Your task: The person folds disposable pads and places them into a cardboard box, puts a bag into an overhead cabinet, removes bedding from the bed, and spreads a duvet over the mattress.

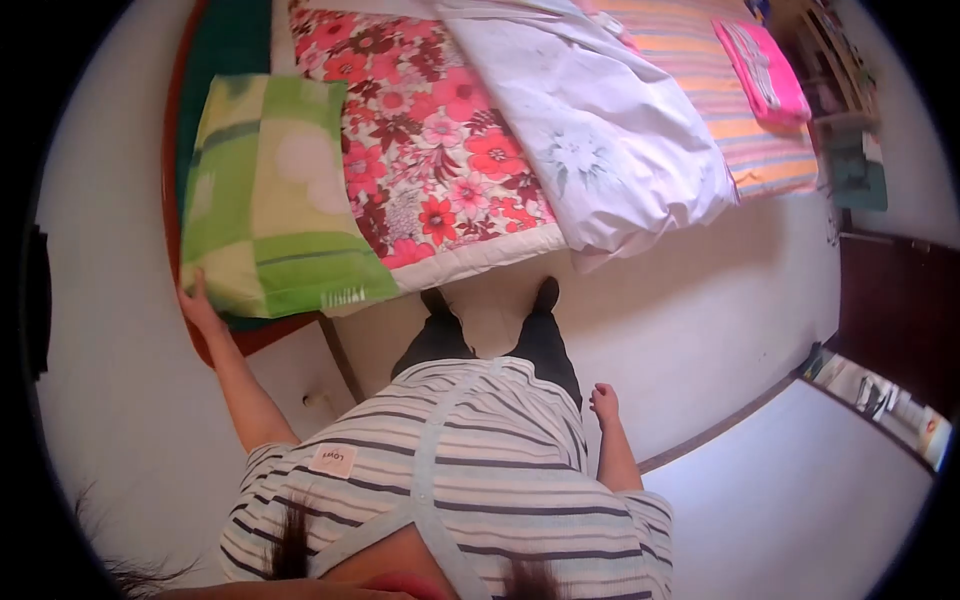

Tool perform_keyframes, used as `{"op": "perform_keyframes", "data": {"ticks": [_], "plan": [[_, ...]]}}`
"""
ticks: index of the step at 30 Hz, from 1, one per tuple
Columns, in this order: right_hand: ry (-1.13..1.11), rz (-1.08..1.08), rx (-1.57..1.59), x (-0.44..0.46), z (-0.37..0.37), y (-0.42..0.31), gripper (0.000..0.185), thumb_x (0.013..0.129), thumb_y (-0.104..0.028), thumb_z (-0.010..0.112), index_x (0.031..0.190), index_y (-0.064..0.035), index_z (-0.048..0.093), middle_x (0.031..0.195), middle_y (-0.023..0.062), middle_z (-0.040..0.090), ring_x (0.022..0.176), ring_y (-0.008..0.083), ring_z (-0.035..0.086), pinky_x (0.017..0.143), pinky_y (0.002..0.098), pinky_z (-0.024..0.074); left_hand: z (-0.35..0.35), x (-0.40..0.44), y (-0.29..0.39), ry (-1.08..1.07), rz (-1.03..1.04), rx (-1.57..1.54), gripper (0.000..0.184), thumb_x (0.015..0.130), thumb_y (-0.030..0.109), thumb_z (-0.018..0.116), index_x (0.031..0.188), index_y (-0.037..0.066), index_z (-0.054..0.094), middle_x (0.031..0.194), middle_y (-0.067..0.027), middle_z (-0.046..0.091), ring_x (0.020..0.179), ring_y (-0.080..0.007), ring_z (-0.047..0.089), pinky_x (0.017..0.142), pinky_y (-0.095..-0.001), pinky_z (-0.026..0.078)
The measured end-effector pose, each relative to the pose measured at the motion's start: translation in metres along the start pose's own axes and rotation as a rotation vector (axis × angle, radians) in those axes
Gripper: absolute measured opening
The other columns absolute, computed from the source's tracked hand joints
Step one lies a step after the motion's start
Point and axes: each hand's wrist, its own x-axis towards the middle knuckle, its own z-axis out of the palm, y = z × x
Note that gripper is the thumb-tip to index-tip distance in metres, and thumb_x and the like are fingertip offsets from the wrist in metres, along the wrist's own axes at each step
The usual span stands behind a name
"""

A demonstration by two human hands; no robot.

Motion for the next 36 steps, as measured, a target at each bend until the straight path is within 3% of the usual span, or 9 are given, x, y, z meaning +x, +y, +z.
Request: {"op": "perform_keyframes", "data": {"ticks": [3,10,17,23,26,29,30,32,36], "plan": [[-0.025,0.08,0.032,0.044,-0.03,0.024,0.029,0.079,-0.014,0.05,0.106,-0.0079,0.047,0.089,0.0057,0.054,0.075,0.0167,0.055,0.058,0.03,0.0472,0.006,-0.006,-0.174,-0.023,0.15,0.664,0.078,0.067,0.034,0.067,0.122,-0.007,0.03,0.121,-0.0261,0.036,0.113,-0.0349,0.035,0.095,-0.0386,0.028],[0.077,-0.114,0.101,0.138,-0.139,-0.011,0.032,0.078,-0.017,0.048,0.108,-0.0059,0.046,0.084,0.0061,0.054,0.071,0.0153,0.055,0.056,0.0279,0.0451,0.154,-0.291,-0.085,-0.94,-0.268,0.455,0.076,0.07,0.029,0.064,0.129,0.002,0.023,0.13,-0.0178,0.028,0.12,-0.0274,0.028,0.097,-0.0355,0.025],[0.308,-0.361,0.087,0.236,-0.241,-0.089,0.029,0.08,-0.017,0.047,0.105,-0.005,0.048,0.081,0.0055,0.055,0.067,0.0118,0.052,0.054,0.0245,0.0427,0.182,-0.296,-0.038,-1.042,-0.363,0.22,0.065,0.078,0.027,0.056,0.128,0.001,0.023,0.13,-0.0188,0.028,0.12,-0.0264,0.028,0.097,-0.0337,0.026],[0.219,-0.529,0.11,0.184,-0.223,-0.128,0.033,0.081,-0.02,0.047,0.11,-0.0049,0.046,0.097,0.0052,0.054,0.079,0.0144,0.051,0.064,0.0281,0.0432,0.212,-0.26,-0.096,-0.686,-0.674,-0.079,0.024,0.078,0.021,0.052,0.096,0.004,0.049,0.079,-0.0051,0.052,0.071,-0.0147,0.051,0.059,-0.0262,0.042],[0.156,-0.238,0.084,0.132,-0.212,-0.112,0.032,0.08,-0.018,0.048,0.109,-0.0036,0.049,0.088,0.0064,0.057,0.072,0.0154,0.053,0.061,0.0288,0.0437,0.262,-0.263,-0.194,-0.974,-0.772,-0.276,0.012,0.078,0.018,0.051,0.079,0.007,0.051,0.062,0.0004,0.047,0.054,-0.013,0.048,0.044,-0.0248,0.038],[0.184,-0.226,0.174,0.127,-0.208,-0.023,0.024,0.081,-0.019,0.05,0.1,-0.0052,0.052,0.077,0.0052,0.056,0.064,0.0139,0.052,0.052,0.0269,0.0425,0.326,-0.321,-0.121,-1.064,-0.873,-0.025,0.011,0.077,0.017,0.051,0.071,0.008,0.05,0.054,0.003,0.041,0.046,-0.0118,0.042,0.037,-0.0247,0.033],[0.188,0.032,0.27,0.104,-0.214,-0.026,0.021,0.077,-0.016,0.051,0.095,-0.0055,0.054,0.074,0.0049,0.056,0.063,0.0145,0.053,0.051,0.0277,0.0432,0.352,-0.328,-0.119,-1.233,-0.772,-0.001,0.011,0.077,0.017,0.052,0.076,0.007,0.051,0.059,0.0016,0.045,0.051,-0.0121,0.045,0.041,-0.0251,0.036],[-0.089,-0.232,-0.316,0.181,-0.232,0.117,0.015,0.077,-0.015,0.049,0.088,-0.0057,0.054,0.069,0.005,0.053,0.061,0.0161,0.053,0.047,0.0289,0.0423,0.389,-0.364,-0.029,-1.204,-0.433,0.217,0.025,0.076,0.02,0.054,0.095,0.003,0.053,0.08,-0.0029,0.054,0.071,-0.0133,0.051,0.056,-0.0284,0.043],[-0.147,0.164,-0.057,0.168,-0.297,0.078,0.012,0.077,-0.015,0.049,0.084,-0.0063,0.053,0.068,0.0054,0.051,0.055,0.0152,0.05,0.043,0.0276,0.0395,0.461,-0.382,0.027,-1.29,-0.04,0.194,0.035,0.079,0.024,0.054,0.109,0.006,0.048,0.099,-0.0056,0.054,0.089,-0.0154,0.05,0.071,-0.0285,0.041]]}}
